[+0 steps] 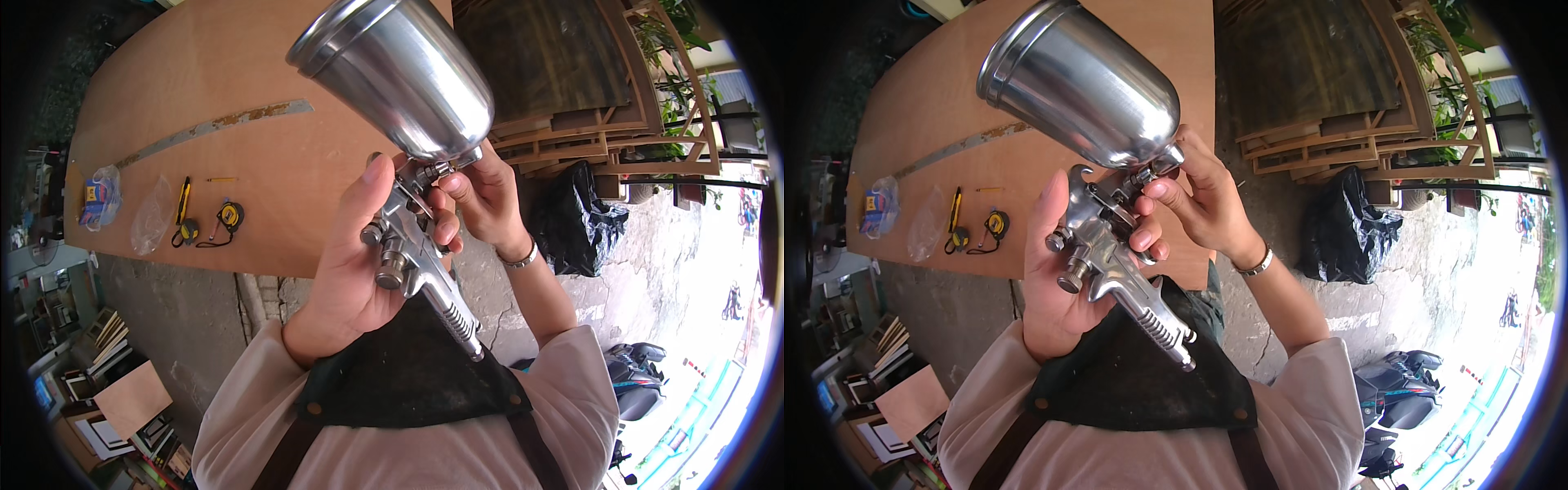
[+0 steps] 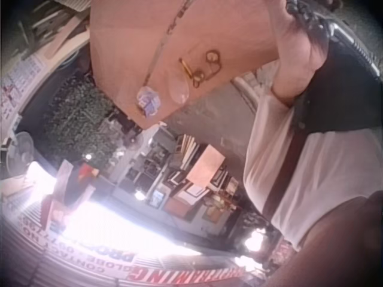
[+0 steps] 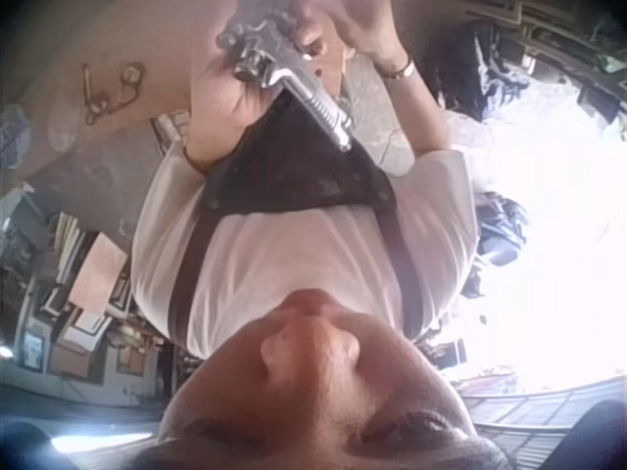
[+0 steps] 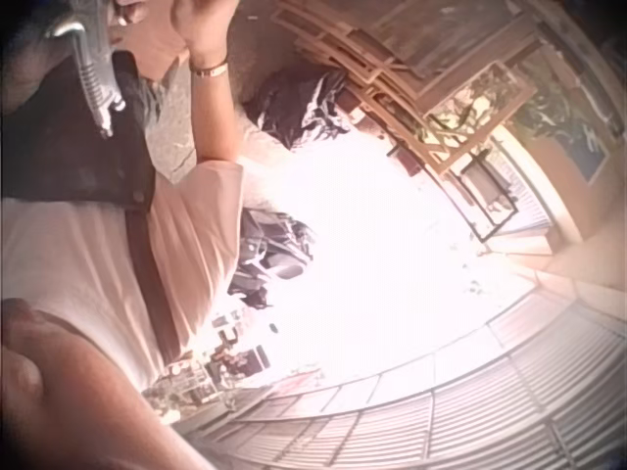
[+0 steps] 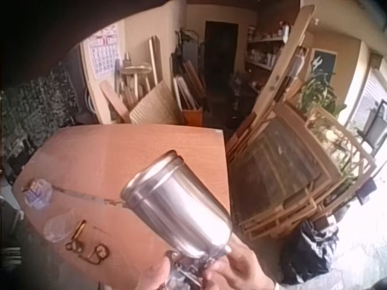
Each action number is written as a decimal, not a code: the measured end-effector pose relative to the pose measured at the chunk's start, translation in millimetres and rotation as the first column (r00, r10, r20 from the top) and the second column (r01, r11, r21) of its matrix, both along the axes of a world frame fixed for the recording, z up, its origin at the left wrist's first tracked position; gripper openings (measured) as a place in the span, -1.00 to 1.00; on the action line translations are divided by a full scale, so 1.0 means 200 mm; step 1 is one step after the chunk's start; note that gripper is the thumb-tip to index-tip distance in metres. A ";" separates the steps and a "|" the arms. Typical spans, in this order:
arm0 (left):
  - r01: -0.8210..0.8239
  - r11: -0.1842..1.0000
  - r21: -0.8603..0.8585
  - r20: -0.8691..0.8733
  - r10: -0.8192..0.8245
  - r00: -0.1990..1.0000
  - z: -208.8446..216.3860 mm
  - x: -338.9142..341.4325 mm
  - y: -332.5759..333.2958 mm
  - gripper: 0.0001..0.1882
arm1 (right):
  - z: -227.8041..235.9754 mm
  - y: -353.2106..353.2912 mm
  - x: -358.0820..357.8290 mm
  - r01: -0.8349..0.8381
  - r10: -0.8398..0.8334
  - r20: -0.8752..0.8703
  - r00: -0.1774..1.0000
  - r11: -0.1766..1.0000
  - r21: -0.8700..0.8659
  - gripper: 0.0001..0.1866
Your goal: The person unpacks a spray gun from a plastic bag and assembles it by attaching the metal cup and tightening various knobs. They then pick up a white plastic bottle and pour liquid into the cup before continuing to adjust the spray gun components.
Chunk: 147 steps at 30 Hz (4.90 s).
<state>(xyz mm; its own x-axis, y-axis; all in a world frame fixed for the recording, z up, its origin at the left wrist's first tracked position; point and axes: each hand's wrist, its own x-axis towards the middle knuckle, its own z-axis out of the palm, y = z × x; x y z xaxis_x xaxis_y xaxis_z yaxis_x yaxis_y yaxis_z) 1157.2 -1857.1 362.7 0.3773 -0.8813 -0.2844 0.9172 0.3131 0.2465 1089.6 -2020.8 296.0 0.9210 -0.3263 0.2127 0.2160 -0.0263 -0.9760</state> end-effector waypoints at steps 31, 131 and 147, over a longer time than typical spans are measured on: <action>-0.155 0.987 0.041 0.020 0.154 0.988 -0.17 -0.04 -0.05 -0.55 | -0.07 0.13 0.00 0.085 -0.006 -0.163 0.987 0.871 0.483 -0.75; -0.250 0.963 -0.101 0.975 0.145 0.165 -0.26 -0.03 -0.04 -0.68 | -0.51 0.12 -0.44 -0.320 0.321 0.225 0.920 0.282 0.905 -0.10; -0.257 0.962 -0.097 0.980 0.137 0.142 -0.26 -0.03 -0.04 -0.69 | -0.58 0.14 -0.43 -0.484 0.236 0.436 0.868 0.211 0.849 0.06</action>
